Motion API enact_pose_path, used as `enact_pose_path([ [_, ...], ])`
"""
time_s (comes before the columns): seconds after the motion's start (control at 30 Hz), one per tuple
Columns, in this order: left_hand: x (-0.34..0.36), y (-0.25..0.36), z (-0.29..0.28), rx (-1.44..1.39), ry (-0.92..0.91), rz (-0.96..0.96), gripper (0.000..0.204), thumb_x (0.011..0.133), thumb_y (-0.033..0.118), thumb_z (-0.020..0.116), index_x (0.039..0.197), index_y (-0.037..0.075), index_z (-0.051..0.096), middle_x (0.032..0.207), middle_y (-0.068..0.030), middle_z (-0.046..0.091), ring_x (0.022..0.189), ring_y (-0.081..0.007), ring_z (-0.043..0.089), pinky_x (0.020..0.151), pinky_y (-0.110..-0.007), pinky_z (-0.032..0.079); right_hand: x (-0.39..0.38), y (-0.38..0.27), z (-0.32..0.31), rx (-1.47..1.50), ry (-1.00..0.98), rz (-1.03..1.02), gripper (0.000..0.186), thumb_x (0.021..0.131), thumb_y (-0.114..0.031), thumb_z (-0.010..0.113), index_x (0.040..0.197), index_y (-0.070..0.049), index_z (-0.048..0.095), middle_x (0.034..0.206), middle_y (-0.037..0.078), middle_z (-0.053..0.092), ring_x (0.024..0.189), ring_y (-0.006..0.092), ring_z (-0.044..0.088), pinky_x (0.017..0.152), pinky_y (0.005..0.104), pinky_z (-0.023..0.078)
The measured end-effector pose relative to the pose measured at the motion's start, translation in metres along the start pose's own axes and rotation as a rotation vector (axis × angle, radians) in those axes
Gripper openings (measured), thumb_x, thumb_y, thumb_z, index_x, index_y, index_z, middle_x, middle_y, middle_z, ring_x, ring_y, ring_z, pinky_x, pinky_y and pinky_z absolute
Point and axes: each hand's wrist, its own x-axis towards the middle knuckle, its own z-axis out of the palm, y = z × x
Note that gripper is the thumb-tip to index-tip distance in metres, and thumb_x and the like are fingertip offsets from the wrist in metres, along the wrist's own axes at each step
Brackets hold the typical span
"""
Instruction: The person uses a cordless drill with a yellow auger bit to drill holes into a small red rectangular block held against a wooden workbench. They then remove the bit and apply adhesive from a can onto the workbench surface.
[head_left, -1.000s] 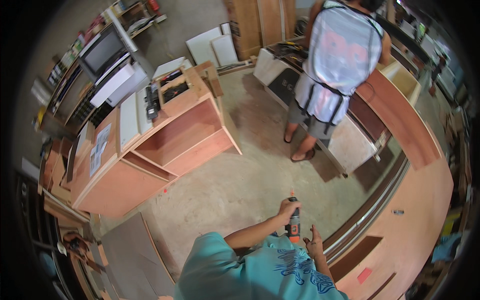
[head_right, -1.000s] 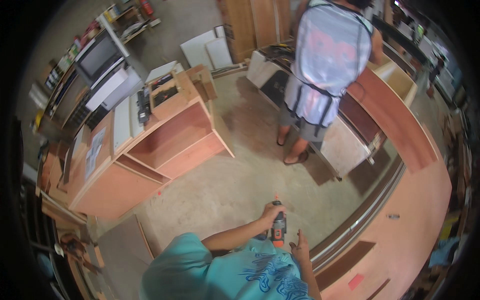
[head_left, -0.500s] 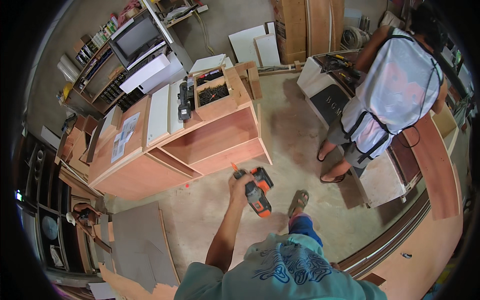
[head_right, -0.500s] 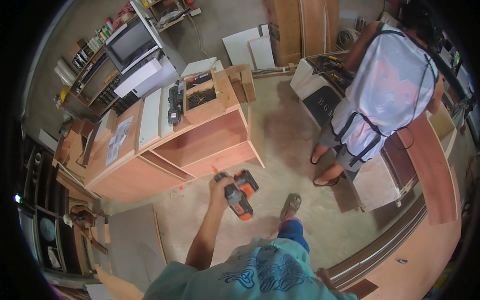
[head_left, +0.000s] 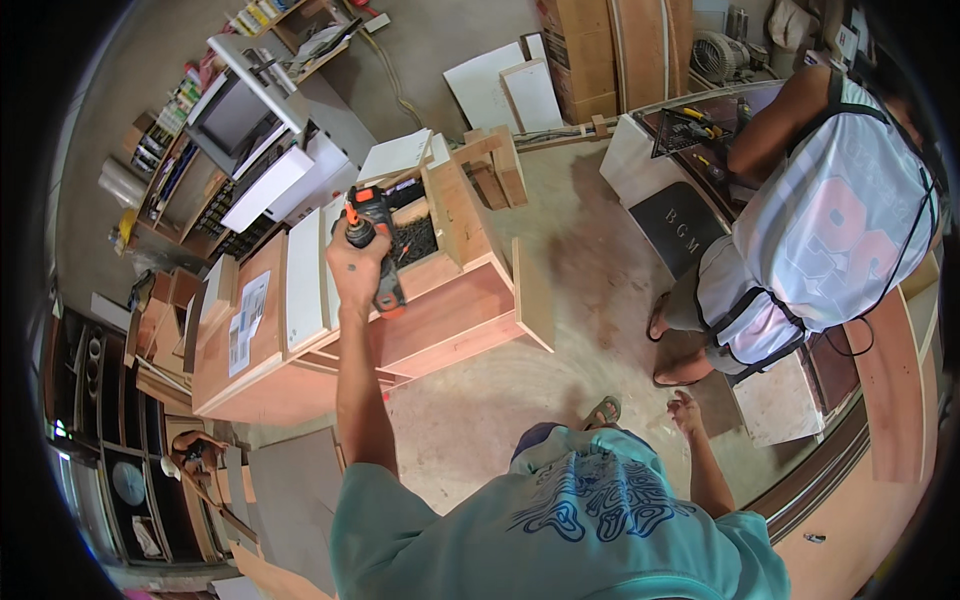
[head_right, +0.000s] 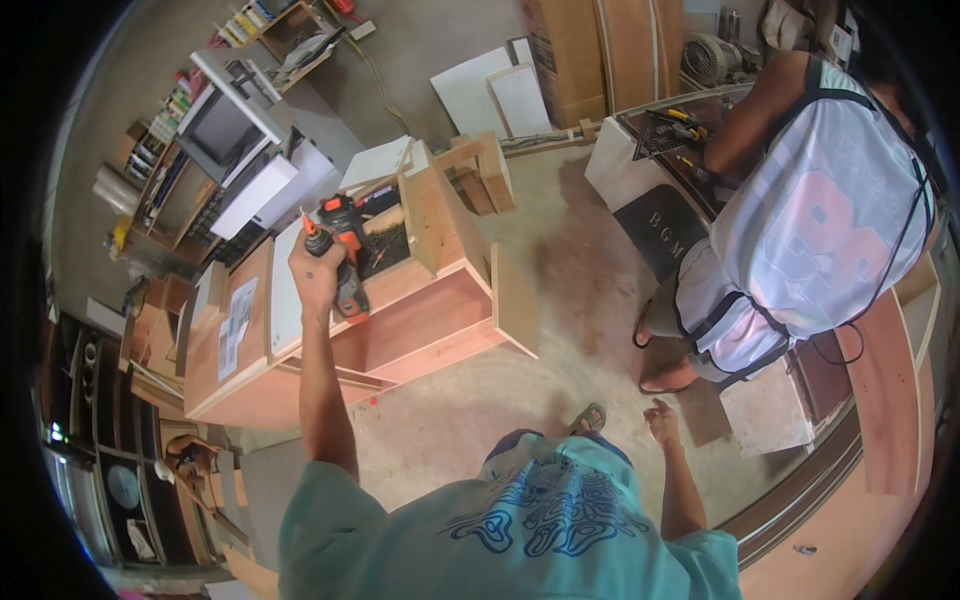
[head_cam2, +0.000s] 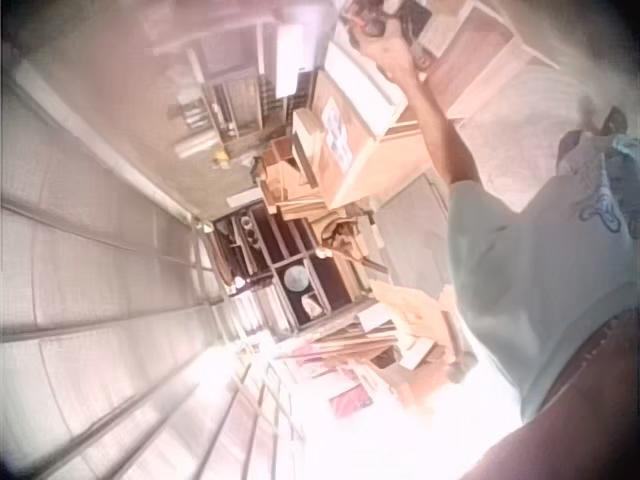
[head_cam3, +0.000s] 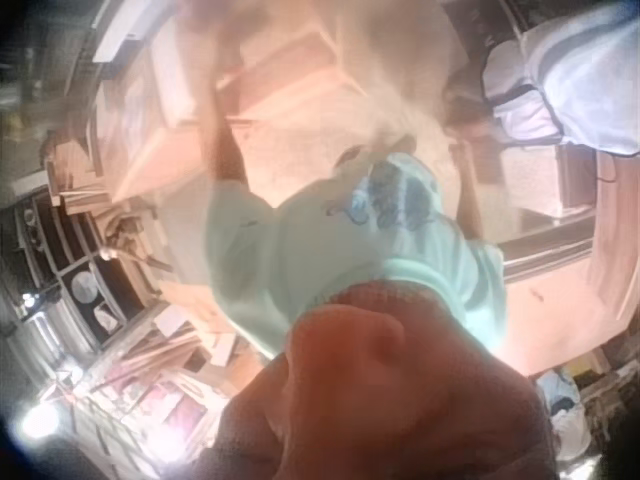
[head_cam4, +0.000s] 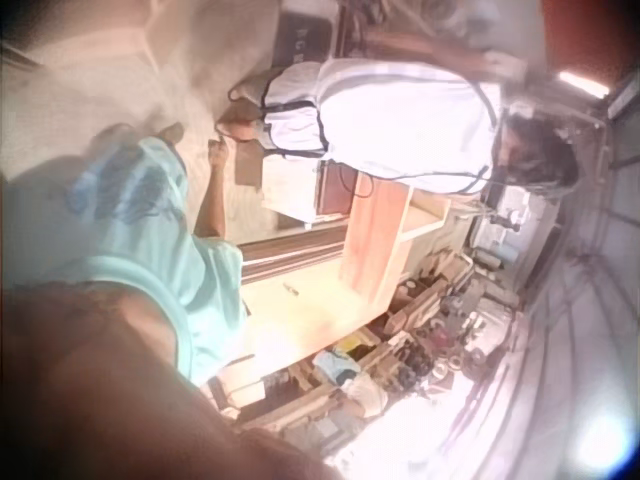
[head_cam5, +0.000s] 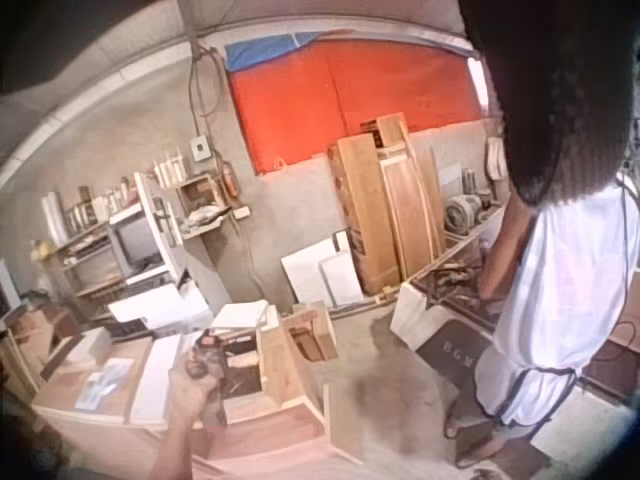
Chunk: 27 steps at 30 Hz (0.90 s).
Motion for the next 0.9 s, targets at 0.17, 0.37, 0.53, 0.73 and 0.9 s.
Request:
enact_pose_path([
  [0.17,0.056,-0.055,0.021,0.379,-0.118,0.118,0.027,0.070,0.011,0.069,0.093,-0.003,0.065,0.071,-0.0167,0.066,0.066,-0.0249,0.066,0.067,-0.035,0.051,-0.019,-0.052,0.005,-0.010,0.035,0.018,0.054,0.087,-0.008,0.056,0.140,-0.001,0.047,0.088,0.005,0.066,0.071,0.0110,0.059,0.060,0.0245,0.045],
  [0.37,0.099,-0.162,0.066,0.601,-0.372,0.403,0.028,0.069,0.014,0.070,0.093,0.002,0.066,0.074,-0.0208,0.067,0.074,-0.0375,0.068,0.071,-0.043,0.054,-0.113,0.071,-0.004,-0.116,0.342,0.446,0.059,0.083,-0.010,0.063,0.140,-0.002,0.048,0.086,0.011,0.066,0.063,0.0179,0.059,0.050,0.0308,0.045],
  [0.53,0.098,-0.214,0.086,0.692,-0.638,0.410,0.038,0.073,0.025,0.070,0.103,0.005,0.060,0.090,-0.0195,0.068,0.083,-0.0382,0.067,0.073,-0.046,0.054,-0.253,0.075,0.058,-0.021,0.434,0.779,0.057,0.082,-0.011,0.067,0.136,0.000,0.051,0.086,0.015,0.067,0.064,0.0237,0.065,0.050,0.0372,0.051],
  [0.73,0.092,-0.243,0.080,0.610,-0.914,0.318,0.044,0.076,0.035,0.075,0.103,0.001,0.062,0.094,-0.0193,0.065,0.090,-0.0401,0.063,0.080,-0.049,0.050,-0.310,0.064,0.180,0.184,0.537,0.735,0.059,0.081,-0.014,0.070,0.135,0.003,0.053,0.087,0.017,0.069,0.067,0.0245,0.069,0.052,0.0363,0.054],
  [0.9,0.108,-0.204,0.097,0.475,-0.721,0.489,0.041,0.088,0.030,0.070,0.106,-0.006,0.061,0.103,-0.0218,0.062,0.093,-0.0412,0.060,0.083,-0.047,0.048,-0.260,0.040,0.259,0.025,0.438,0.645,0.057,0.080,-0.024,0.072,0.130,0.000,0.060,0.090,0.019,0.073,0.076,0.0236,0.071,0.065,0.0362,0.057],
])
